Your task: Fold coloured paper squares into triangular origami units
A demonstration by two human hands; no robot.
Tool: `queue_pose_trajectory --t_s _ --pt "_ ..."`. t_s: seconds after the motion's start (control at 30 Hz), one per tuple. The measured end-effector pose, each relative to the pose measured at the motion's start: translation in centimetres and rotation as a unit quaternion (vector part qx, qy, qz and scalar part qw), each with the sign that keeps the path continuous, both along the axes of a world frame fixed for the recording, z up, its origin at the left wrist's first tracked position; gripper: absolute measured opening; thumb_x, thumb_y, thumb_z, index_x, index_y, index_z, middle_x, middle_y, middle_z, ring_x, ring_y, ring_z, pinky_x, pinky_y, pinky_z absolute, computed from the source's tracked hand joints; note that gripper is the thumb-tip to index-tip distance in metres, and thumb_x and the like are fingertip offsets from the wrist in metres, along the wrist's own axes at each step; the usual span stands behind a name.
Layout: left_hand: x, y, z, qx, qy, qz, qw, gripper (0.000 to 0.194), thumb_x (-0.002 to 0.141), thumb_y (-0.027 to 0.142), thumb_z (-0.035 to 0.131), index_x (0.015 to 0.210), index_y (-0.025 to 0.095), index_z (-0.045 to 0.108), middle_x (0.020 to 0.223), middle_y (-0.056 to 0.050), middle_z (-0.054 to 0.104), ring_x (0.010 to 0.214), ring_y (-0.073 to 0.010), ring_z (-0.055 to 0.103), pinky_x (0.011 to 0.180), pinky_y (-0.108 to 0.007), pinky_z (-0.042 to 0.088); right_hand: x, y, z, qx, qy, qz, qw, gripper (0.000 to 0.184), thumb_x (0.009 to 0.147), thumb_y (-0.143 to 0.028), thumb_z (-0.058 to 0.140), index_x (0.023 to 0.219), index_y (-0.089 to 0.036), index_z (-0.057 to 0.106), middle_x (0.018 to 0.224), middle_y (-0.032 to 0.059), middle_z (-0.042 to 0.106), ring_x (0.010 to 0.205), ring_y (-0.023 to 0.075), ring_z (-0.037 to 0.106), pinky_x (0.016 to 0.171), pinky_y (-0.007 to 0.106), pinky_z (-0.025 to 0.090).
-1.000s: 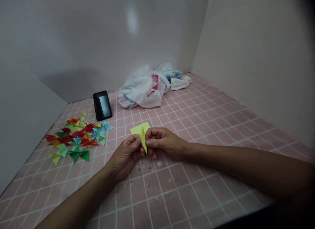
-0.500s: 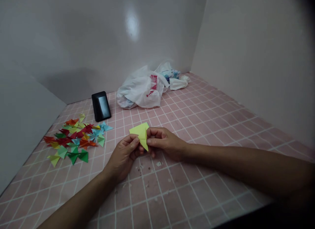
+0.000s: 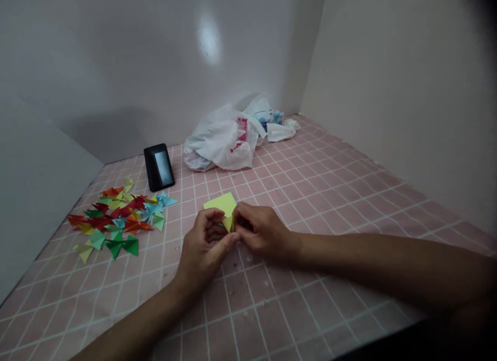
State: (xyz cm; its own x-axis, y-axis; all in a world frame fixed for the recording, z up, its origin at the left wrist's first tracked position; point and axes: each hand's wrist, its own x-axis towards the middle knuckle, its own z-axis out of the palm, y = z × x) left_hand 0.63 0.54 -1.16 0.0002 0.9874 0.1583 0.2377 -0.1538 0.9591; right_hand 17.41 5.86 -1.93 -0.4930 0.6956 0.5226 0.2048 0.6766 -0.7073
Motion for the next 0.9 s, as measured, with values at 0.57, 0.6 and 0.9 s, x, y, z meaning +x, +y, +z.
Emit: queue_pose_trajectory --t_s 0.57,0.6,0.9 --pt "0.3 -0.8 0.5 0.219 0.216 0.062 0.949 0.023 0.077 0.007 0.064 0.091 0.023 0.058 0.087 -0.003 0.064 0.08 -0.0183 0.064 0.073 -0.029 0.053 -0.1 -1.0 0.2 0.14 0.022 -0.029 0.99 0.014 0.086 -0.01 0.05 0.082 -0.022 0.044 0.066 -0.0031 0.052 0.056 0.0114 0.049 0.055 0.024 0.036" --pt "0.2 -0.8 0.5 0.214 0.217 0.062 0.95 0.021 0.076 0.007 0.065 0.088 0.024 0.059 0.083 -0.002 0.065 0.076 -0.0178 0.064 0.072 -0.029 0.052 -0.1 -1.1 0.2 0.136 0.026 -0.027 0.99 0.014 0.085 -0.009 0.05 0.084 -0.022 0.044 0.066 -0.0034 0.052 0.056 0.0113 0.049 0.055 0.023 0.037" --pt "-0.2 -1.2 0.3 0.169 0.167 0.081 0.968 0.016 0.075 0.012 0.071 0.08 0.025 0.062 0.085 -0.003 0.072 0.076 -0.0176 0.066 0.072 -0.027 0.049 -0.2 -1.2 0.1 0.153 0.074 -0.013 0.985 0.024 0.083 -0.004 0.046 0.098 -0.021 0.051 0.081 0.0009 0.065 0.064 0.0119 0.059 0.06 0.023 0.046"
